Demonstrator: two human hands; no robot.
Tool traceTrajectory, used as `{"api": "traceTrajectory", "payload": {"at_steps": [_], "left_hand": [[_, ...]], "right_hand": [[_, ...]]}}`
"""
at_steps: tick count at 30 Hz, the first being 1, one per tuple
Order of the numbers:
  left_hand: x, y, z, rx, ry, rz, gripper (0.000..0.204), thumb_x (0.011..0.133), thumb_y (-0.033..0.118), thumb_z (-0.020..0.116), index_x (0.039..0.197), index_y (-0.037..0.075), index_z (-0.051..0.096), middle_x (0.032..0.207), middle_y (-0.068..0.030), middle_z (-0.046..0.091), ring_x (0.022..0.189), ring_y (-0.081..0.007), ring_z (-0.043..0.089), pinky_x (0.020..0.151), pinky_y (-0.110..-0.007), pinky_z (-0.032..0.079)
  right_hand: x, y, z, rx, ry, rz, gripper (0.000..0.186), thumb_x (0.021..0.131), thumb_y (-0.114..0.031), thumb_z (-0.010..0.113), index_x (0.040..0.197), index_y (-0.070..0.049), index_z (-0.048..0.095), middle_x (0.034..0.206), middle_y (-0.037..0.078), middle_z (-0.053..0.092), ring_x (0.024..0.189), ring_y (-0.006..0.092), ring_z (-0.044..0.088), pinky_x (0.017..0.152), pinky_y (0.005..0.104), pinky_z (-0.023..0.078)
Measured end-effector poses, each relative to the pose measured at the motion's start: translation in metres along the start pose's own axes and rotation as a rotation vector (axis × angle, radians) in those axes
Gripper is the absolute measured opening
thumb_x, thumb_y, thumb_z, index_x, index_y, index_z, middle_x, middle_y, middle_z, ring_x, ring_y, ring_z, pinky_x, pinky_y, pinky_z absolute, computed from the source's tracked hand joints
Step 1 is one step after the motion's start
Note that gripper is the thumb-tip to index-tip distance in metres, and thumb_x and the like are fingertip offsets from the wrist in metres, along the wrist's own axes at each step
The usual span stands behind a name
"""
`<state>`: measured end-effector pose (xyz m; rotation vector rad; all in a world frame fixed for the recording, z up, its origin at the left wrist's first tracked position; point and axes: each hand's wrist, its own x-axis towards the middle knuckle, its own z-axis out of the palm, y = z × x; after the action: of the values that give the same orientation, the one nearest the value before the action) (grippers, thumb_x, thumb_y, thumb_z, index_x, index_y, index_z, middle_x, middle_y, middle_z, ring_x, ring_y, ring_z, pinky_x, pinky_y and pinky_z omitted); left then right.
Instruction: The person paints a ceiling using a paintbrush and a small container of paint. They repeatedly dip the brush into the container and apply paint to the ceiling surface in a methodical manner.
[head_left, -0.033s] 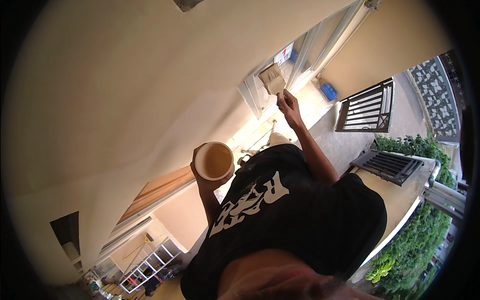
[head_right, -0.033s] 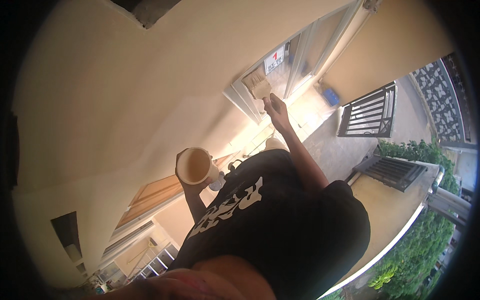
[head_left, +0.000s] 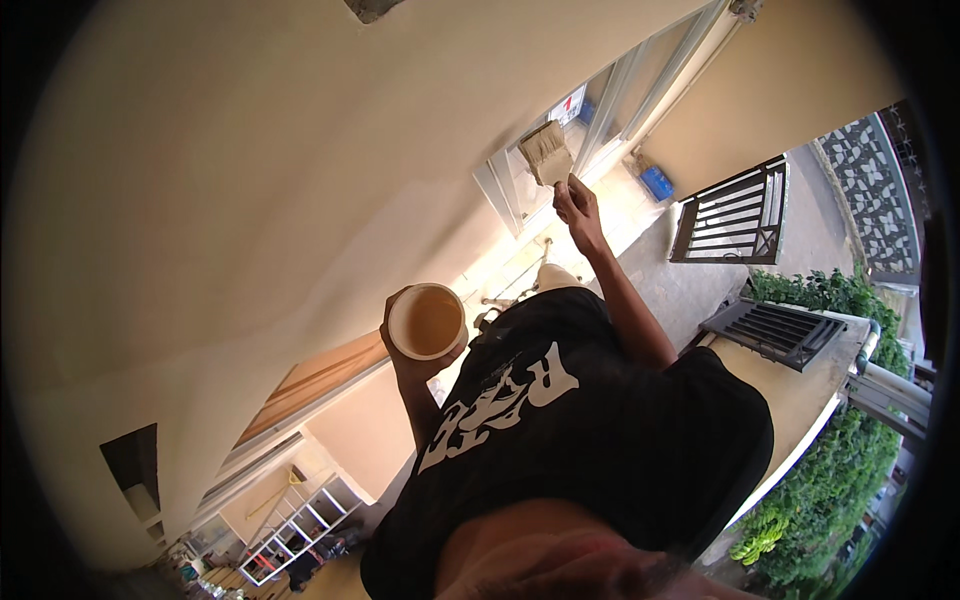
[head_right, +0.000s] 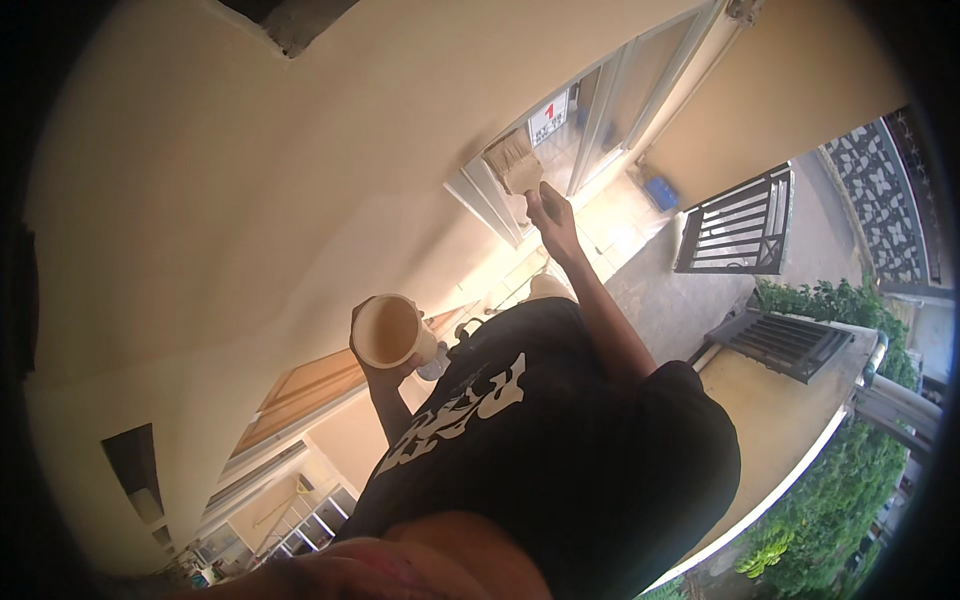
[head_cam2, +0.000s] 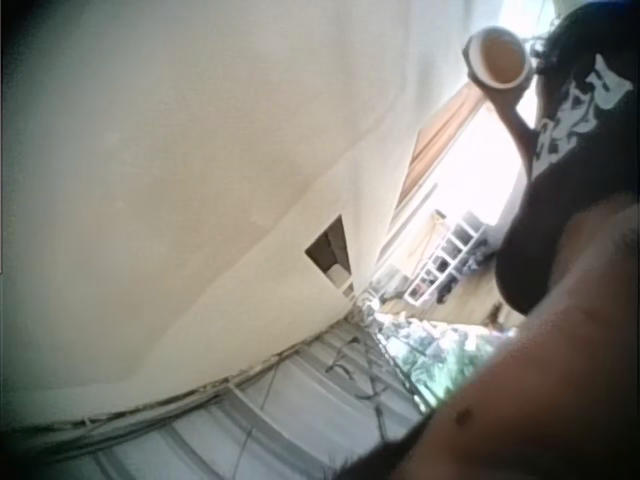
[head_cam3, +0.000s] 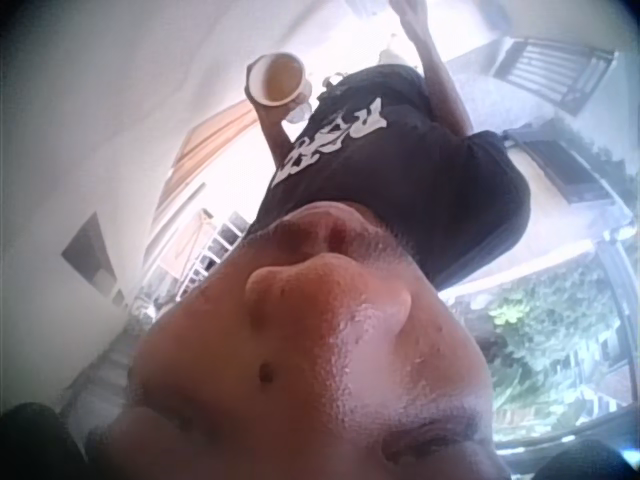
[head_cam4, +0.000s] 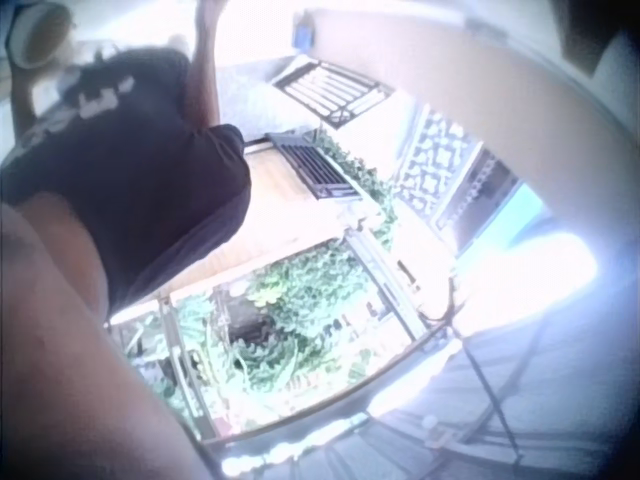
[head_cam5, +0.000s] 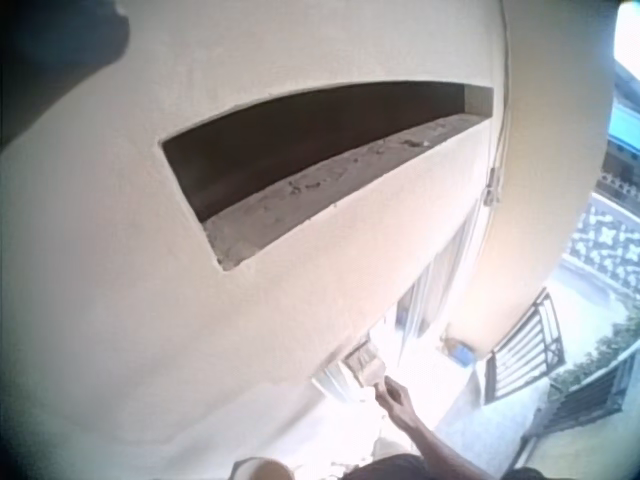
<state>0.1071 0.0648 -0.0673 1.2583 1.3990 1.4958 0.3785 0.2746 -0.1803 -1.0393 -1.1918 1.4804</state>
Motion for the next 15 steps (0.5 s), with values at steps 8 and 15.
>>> {"api": "traceTrajectory", "payload": {"at_steps": [8, 15], "left_hand": [[0.014, 0.008, 0.007, 0.078, -0.067, 0.02, 0.091, 0.053, 0.022, 0.1, 0.131, 0.001, 0.057, 0.119, -0.0117, 0.071, 0.108, -0.0231, 0.071, 0.095, -0.039, 0.057], [0.03, -0.006, 0.012, 0.047, 0.004, 0.053, 0.096, 0.057, 0.038, 0.099, 0.133, 0.001, 0.054, 0.114, -0.0113, 0.072, 0.101, -0.0243, 0.072, 0.088, -0.041, 0.06]], "right_hand": [[0.051, 0.034, 0.008, -0.186, -0.028, -0.033, 0.063, 0.105, -0.06, 0.054, 0.103, 0.001, 0.068, 0.07, 0.001, 0.053, 0.066, 0.0114, 0.048, 0.06, 0.0306, 0.04], [-0.003, -0.069, -0.008, -0.082, 0.072, -0.09, 0.045, 0.111, -0.043, 0.052, 0.094, -0.003, 0.061, 0.068, -0.004, 0.045, 0.058, 0.0056, 0.039, 0.052, 0.0254, 0.031]]}}
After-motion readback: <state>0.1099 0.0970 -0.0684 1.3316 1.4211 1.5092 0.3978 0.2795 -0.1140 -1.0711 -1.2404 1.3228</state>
